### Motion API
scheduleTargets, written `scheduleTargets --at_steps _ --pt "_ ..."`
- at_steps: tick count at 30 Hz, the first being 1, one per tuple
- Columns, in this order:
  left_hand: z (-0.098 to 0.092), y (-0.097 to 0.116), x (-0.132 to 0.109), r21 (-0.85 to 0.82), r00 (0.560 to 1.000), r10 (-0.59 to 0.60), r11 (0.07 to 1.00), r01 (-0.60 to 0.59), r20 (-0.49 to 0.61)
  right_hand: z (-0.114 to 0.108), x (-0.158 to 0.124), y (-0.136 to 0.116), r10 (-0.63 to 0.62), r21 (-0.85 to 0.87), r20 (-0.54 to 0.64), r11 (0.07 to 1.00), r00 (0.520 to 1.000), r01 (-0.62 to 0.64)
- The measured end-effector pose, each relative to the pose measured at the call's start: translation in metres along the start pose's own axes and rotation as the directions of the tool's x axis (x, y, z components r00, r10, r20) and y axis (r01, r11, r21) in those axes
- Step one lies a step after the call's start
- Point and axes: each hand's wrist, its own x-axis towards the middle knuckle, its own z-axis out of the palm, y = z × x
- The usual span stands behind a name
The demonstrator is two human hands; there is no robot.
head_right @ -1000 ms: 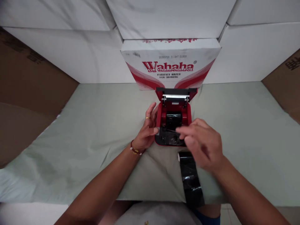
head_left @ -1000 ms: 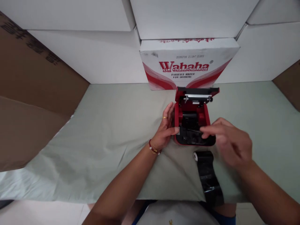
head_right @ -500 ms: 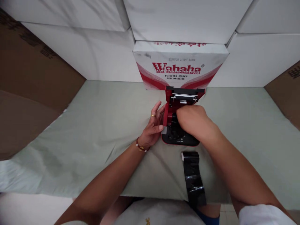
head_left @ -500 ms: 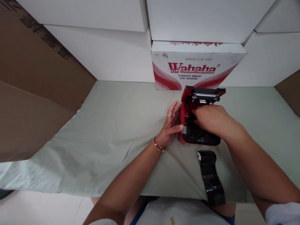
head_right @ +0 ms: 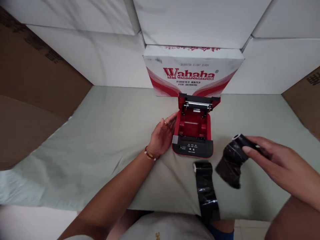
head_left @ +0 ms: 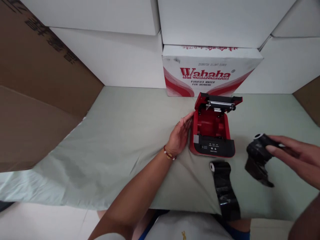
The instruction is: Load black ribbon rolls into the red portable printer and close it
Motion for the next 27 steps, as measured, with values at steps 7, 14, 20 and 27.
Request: scheduleTargets --at_steps 7,14,20,27 --pt "-0.003 0.000 0.003 0.027 0.999 0.033 0.999 -0.033 -0.019 0.060 -0.006 0.028 -0.136 0.043 -0.039 0.990 0.990 0.137" --pt "-0.005 -0.001 0.005 0.037 0.998 0.016 0.999 -0.014 -0.060 0.099 -0.026 -0.044 -0.430 0.250 0.228 0.893 0.873 0.374" --pt "-0.006 -0.003 0.005 0.026 0.997 0.000 1.000 0.002 -0.081 0.080 -0.030 -0.053 -0.497 0.311 0.360 0.862 0.790 0.400" --pt "-0.006 -0.003 0.005 0.034 0.996 -0.001 0.999 0.004 -0.093 0.013 0.003 -0.086 -0.450 0.280 -0.024 0.854 0.893 0.438"
